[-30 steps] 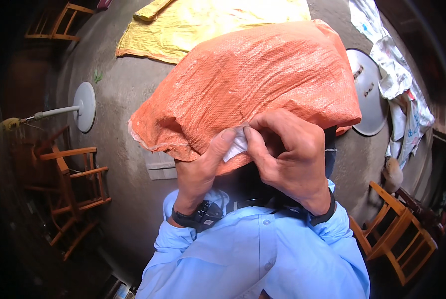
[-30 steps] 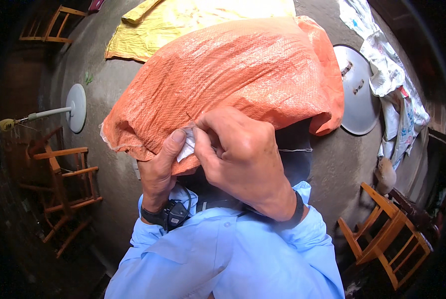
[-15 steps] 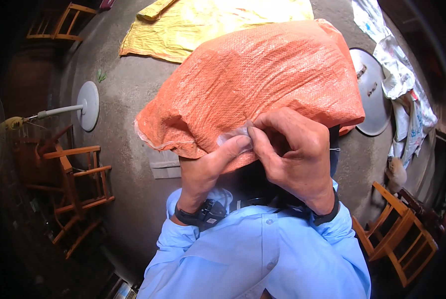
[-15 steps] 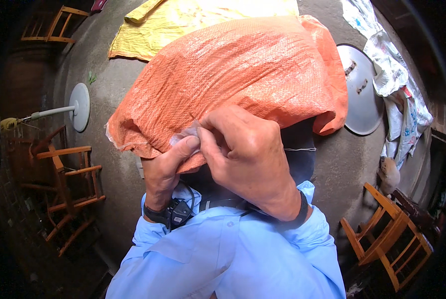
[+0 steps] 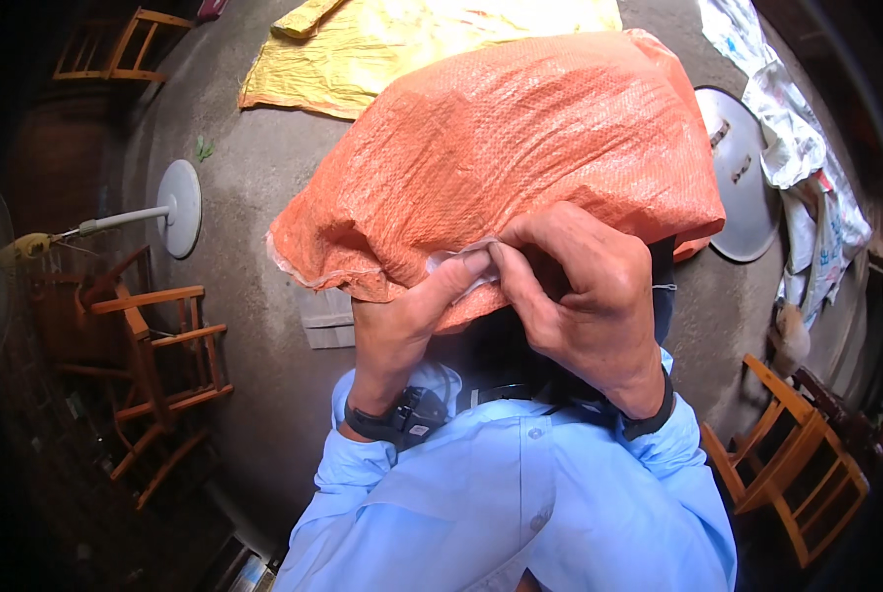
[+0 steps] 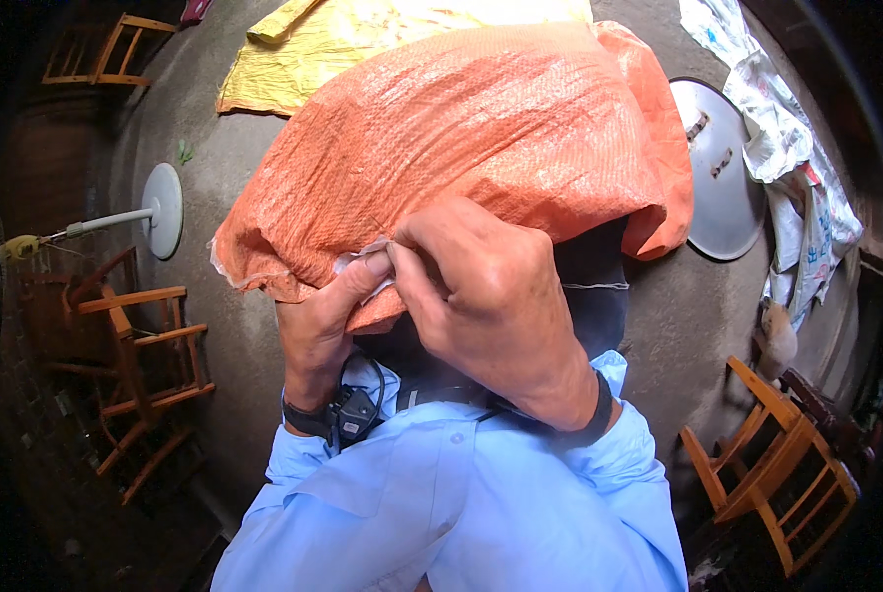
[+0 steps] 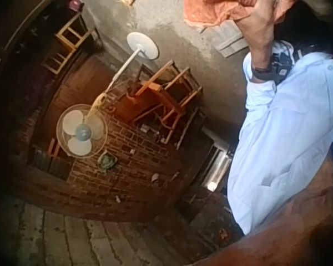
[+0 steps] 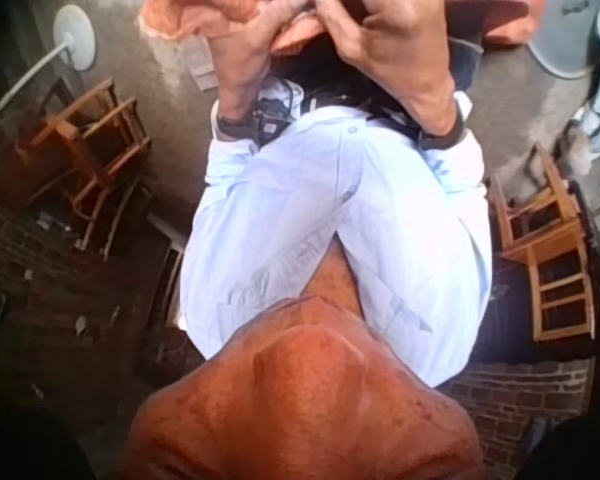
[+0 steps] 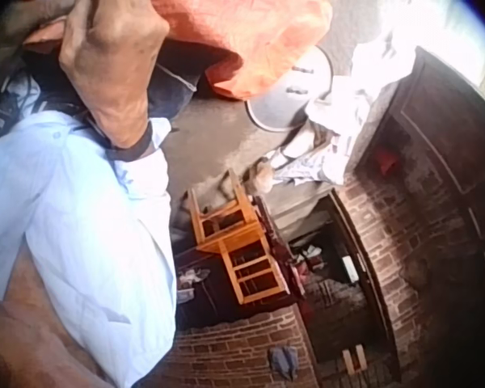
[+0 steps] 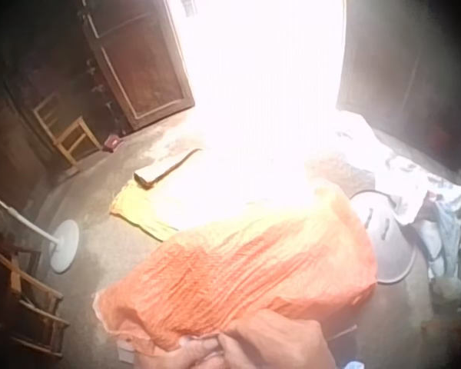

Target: Repairing a hole in a large orange woven bag using a patch and needle/thread.

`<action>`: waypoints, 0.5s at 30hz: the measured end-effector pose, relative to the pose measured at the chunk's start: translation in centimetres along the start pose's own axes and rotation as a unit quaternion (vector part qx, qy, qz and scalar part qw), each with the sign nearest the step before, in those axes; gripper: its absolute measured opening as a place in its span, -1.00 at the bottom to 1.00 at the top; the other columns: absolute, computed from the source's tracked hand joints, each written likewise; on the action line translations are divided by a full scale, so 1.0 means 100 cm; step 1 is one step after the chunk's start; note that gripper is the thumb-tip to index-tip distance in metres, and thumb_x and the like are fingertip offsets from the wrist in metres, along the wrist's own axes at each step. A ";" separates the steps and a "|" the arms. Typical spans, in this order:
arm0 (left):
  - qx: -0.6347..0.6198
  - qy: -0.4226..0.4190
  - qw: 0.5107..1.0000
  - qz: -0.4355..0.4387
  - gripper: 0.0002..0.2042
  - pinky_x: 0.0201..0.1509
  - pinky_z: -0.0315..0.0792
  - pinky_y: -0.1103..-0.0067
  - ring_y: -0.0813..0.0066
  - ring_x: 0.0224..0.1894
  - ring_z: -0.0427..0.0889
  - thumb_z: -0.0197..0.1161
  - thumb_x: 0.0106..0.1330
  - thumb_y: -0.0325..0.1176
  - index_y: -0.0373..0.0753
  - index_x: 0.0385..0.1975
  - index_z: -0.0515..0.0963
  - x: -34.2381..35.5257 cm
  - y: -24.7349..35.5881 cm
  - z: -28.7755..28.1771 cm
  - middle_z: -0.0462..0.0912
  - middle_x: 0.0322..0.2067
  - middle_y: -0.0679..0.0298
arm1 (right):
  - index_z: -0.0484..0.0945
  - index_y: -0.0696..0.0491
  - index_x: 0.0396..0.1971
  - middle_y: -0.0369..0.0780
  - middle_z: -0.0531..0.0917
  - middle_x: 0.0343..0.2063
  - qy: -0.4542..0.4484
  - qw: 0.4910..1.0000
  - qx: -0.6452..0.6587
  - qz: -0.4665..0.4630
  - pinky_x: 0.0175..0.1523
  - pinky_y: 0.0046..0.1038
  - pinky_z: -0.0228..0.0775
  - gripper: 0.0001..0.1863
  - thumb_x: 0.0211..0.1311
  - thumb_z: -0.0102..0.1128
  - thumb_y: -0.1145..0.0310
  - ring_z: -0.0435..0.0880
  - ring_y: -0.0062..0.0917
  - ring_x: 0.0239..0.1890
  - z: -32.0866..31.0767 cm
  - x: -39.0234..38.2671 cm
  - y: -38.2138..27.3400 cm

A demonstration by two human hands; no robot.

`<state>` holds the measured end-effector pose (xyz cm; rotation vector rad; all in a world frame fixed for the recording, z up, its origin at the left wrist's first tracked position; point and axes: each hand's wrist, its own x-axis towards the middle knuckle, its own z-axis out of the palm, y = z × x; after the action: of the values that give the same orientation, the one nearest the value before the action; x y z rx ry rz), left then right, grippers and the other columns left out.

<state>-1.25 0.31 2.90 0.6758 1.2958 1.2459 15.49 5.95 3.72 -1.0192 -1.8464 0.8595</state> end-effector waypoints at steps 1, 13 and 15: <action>-0.003 0.003 1.000 -0.005 -0.74 -0.02 0.63 0.58 0.46 -0.11 0.72 0.39 0.30 -0.58 -0.42 -0.02 0.64 0.000 0.000 0.001 0.73 -0.09 0.18 | 0.63 0.19 -0.41 -0.15 0.63 -0.54 -0.002 1.000 -0.001 -0.002 -0.41 -0.43 0.44 -0.86 0.03 0.39 0.69 0.67 -0.34 -0.51 0.000 0.000 0.000; -0.007 0.031 0.999 0.014 -0.76 -0.03 0.64 0.59 0.48 -0.14 0.73 0.38 0.31 -0.57 -0.42 -0.04 0.64 -0.003 0.002 0.010 0.74 -0.12 0.19 | 0.63 0.20 -0.38 -0.13 0.65 -0.52 0.001 1.000 0.012 -0.011 -0.40 -0.42 0.47 -0.86 0.05 0.37 0.68 0.69 -0.32 -0.49 -0.001 -0.003 0.004; 0.008 0.034 0.999 0.020 -0.76 -0.03 0.63 0.59 0.48 -0.14 0.72 0.38 0.32 -0.57 -0.42 -0.04 0.64 -0.003 0.003 0.011 0.74 -0.12 0.19 | 0.63 0.20 -0.38 -0.13 0.65 -0.51 0.000 1.000 0.015 -0.008 -0.40 -0.42 0.47 -0.86 0.05 0.37 0.68 0.69 -0.32 -0.49 -0.001 -0.004 0.004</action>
<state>-0.22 0.37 3.51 0.6780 1.3558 1.3022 15.83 5.81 3.31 -0.9855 -1.8336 0.8748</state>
